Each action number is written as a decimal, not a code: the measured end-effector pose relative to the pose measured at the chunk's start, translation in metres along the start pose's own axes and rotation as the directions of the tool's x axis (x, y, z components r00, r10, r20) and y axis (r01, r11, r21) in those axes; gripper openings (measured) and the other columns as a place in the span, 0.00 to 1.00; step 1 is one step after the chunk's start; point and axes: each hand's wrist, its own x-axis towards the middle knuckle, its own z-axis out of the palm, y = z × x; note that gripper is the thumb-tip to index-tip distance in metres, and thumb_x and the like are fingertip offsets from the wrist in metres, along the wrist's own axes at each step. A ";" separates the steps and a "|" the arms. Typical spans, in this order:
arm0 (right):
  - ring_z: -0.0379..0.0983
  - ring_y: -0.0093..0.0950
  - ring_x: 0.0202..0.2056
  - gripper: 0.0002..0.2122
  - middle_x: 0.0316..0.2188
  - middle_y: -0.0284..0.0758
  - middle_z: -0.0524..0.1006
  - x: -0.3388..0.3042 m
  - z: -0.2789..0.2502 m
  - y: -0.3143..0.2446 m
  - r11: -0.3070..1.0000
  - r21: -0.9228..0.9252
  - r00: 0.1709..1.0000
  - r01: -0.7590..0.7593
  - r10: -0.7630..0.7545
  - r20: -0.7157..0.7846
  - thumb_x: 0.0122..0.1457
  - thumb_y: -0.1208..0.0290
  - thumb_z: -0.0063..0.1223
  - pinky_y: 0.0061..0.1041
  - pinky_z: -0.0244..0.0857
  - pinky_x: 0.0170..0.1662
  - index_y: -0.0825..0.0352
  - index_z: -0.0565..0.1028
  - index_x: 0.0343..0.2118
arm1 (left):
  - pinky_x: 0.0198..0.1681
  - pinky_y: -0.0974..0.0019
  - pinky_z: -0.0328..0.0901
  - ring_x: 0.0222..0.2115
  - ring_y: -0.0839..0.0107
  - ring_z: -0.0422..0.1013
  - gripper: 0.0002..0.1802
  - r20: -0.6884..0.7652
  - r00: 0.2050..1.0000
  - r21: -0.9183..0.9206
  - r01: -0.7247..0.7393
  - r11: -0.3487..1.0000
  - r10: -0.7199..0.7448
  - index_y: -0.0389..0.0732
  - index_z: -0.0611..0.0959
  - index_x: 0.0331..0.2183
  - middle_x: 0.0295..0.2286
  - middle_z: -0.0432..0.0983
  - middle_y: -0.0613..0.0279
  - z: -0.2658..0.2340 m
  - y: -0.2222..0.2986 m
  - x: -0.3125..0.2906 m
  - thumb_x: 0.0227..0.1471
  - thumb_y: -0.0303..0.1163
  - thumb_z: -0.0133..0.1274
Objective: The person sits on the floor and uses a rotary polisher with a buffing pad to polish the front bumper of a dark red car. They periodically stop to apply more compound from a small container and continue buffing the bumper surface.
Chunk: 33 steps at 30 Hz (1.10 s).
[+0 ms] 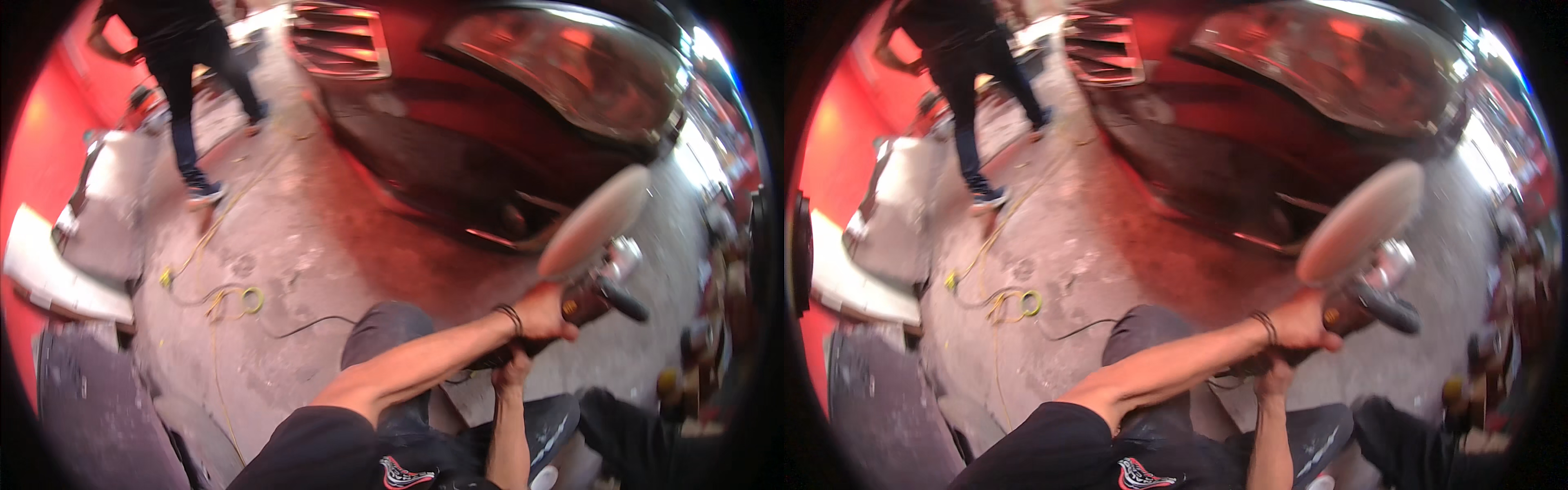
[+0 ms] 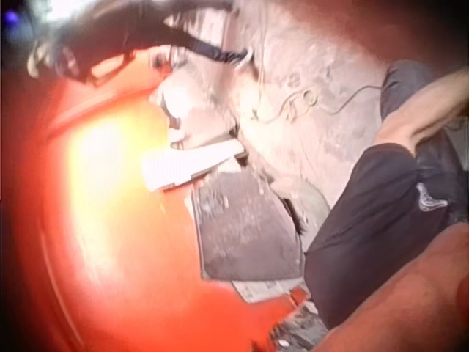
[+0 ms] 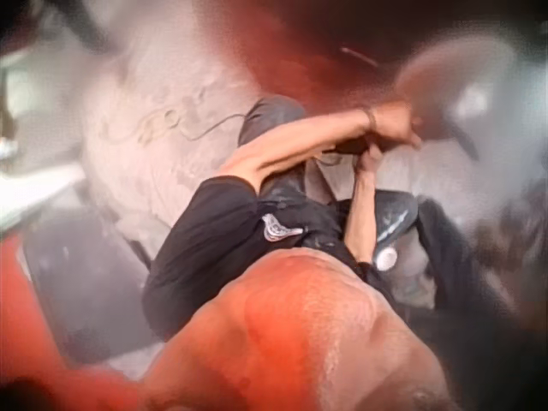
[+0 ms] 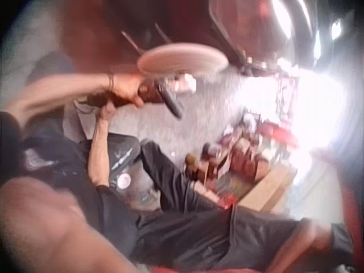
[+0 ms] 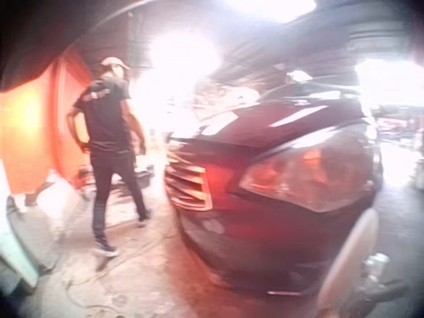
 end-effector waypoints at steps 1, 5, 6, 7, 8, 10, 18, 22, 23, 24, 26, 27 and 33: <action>0.82 0.31 0.45 0.13 0.43 0.34 0.84 0.000 0.006 -0.009 0.999 -0.034 1.000 0.000 -0.001 -0.015 0.61 0.69 0.61 0.33 0.75 0.52 0.65 0.81 0.48 | 0.61 0.54 0.71 0.54 0.51 0.79 0.50 0.001 0.999 -0.052 -0.042 0.998 0.042 0.34 0.76 0.61 0.50 0.82 0.41 -0.007 0.002 -0.001 0.36 0.36 0.77; 0.81 0.28 0.36 0.07 0.32 0.32 0.83 0.017 -0.019 -0.025 0.986 -0.165 0.987 -0.024 -0.003 -0.164 0.61 0.67 0.60 0.30 0.75 0.44 0.63 0.83 0.37 | 0.53 0.54 0.76 0.46 0.55 0.83 0.43 -0.014 1.000 -0.069 -0.020 0.997 0.019 0.30 0.80 0.53 0.43 0.85 0.43 0.007 -0.006 0.022 0.36 0.39 0.79; 0.81 0.29 0.37 0.09 0.34 0.32 0.84 0.021 -0.045 -0.035 0.996 -0.077 0.997 -0.038 0.032 -0.076 0.62 0.65 0.60 0.31 0.75 0.46 0.63 0.84 0.40 | 0.52 0.53 0.76 0.44 0.54 0.84 0.41 0.016 0.999 -0.070 0.050 0.996 -0.049 0.30 0.82 0.50 0.41 0.86 0.43 0.019 0.001 0.030 0.36 0.39 0.79; 0.83 0.30 0.43 0.14 0.41 0.33 0.86 0.025 -0.072 -0.043 0.999 -0.033 0.996 -0.042 0.040 -0.076 0.63 0.62 0.59 0.33 0.76 0.52 0.65 0.84 0.47 | 0.50 0.51 0.77 0.42 0.51 0.84 0.38 0.032 0.994 -0.055 0.106 0.993 -0.104 0.31 0.84 0.46 0.40 0.87 0.42 0.036 0.008 0.037 0.34 0.40 0.80; 0.82 0.33 0.51 0.20 0.49 0.36 0.85 0.027 -0.056 -0.051 0.995 -0.012 0.994 -0.101 0.101 -0.034 0.65 0.60 0.57 0.36 0.74 0.59 0.67 0.81 0.54 | 0.51 0.49 0.77 0.43 0.46 0.84 0.38 -0.055 0.995 -0.070 0.083 0.994 -0.087 0.31 0.85 0.43 0.39 0.86 0.38 0.044 -0.004 0.040 0.31 0.42 0.80; 0.80 0.34 0.56 0.23 0.54 0.36 0.83 0.026 -0.072 -0.061 1.000 -0.013 1.000 -0.015 0.015 0.022 0.68 0.56 0.53 0.40 0.71 0.64 0.68 0.78 0.59 | 0.49 0.49 0.77 0.42 0.44 0.83 0.37 -0.177 0.977 -0.043 0.112 0.993 -0.118 0.33 0.86 0.40 0.38 0.86 0.42 0.064 0.009 0.042 0.27 0.41 0.80; 0.79 0.34 0.56 0.25 0.53 0.37 0.81 -0.021 -0.049 0.030 1.000 0.015 0.988 -0.012 0.010 0.152 0.71 0.50 0.55 0.40 0.72 0.61 0.63 0.74 0.62 | 0.49 0.49 0.76 0.44 0.44 0.82 0.38 -0.308 0.939 -0.121 0.119 0.985 -0.151 0.37 0.77 0.50 0.40 0.84 0.43 0.027 0.003 -0.060 0.36 0.36 0.75; 0.79 0.34 0.53 0.24 0.54 0.38 0.81 -0.050 -0.056 0.101 0.995 0.062 0.995 0.075 -0.071 -0.070 0.69 0.58 0.60 0.39 0.72 0.62 0.65 0.74 0.63 | 0.48 0.51 0.75 0.43 0.50 0.83 0.38 -0.347 0.923 -0.347 0.041 0.937 -0.169 0.42 0.79 0.54 0.42 0.85 0.50 0.005 -0.021 -0.107 0.41 0.37 0.73; 0.79 0.34 0.53 0.24 0.54 0.38 0.81 -0.064 -0.066 0.086 0.995 -0.058 0.989 0.079 -0.085 -0.120 0.68 0.59 0.61 0.39 0.72 0.62 0.65 0.75 0.62 | 0.49 0.52 0.75 0.43 0.53 0.83 0.38 -0.335 0.926 -0.461 -0.001 0.888 -0.173 0.42 0.79 0.55 0.43 0.86 0.52 0.027 -0.015 -0.114 0.42 0.37 0.73; 0.79 0.34 0.53 0.24 0.54 0.38 0.81 -0.065 -0.066 0.071 0.989 -0.141 0.990 0.053 -0.070 -0.123 0.67 0.60 0.63 0.39 0.72 0.61 0.66 0.75 0.61 | 0.50 0.52 0.75 0.43 0.56 0.83 0.38 -0.374 0.910 -0.521 -0.049 0.852 -0.177 0.41 0.79 0.57 0.44 0.86 0.53 0.028 -0.011 -0.117 0.44 0.37 0.73; 0.79 0.35 0.53 0.23 0.54 0.39 0.81 -0.066 -0.060 0.037 0.916 -0.401 0.989 0.027 -0.082 -0.122 0.65 0.62 0.65 0.39 0.73 0.61 0.66 0.77 0.59 | 0.51 0.53 0.74 0.44 0.57 0.82 0.37 -0.328 0.921 -0.533 0.001 0.846 -0.208 0.41 0.79 0.56 0.44 0.86 0.54 0.016 -0.001 -0.125 0.44 0.36 0.73; 0.79 0.35 0.53 0.23 0.54 0.39 0.81 -0.062 -0.053 0.021 0.837 -0.546 0.993 0.022 -0.081 -0.085 0.63 0.63 0.67 0.39 0.73 0.60 0.67 0.77 0.58 | 0.52 0.53 0.74 0.45 0.57 0.82 0.37 -0.315 0.922 -0.516 0.035 0.856 -0.227 0.41 0.80 0.56 0.44 0.86 0.54 0.005 0.007 -0.126 0.44 0.36 0.73; 0.78 0.35 0.54 0.25 0.55 0.39 0.81 -0.056 0.004 -0.023 0.570 -0.819 0.994 0.064 0.039 0.104 0.58 0.68 0.75 0.39 0.73 0.59 0.69 0.79 0.56 | 0.57 0.55 0.71 0.48 0.60 0.80 0.35 -0.202 0.953 -0.421 0.122 0.899 -0.225 0.39 0.82 0.55 0.44 0.86 0.56 -0.028 0.017 -0.124 0.44 0.33 0.72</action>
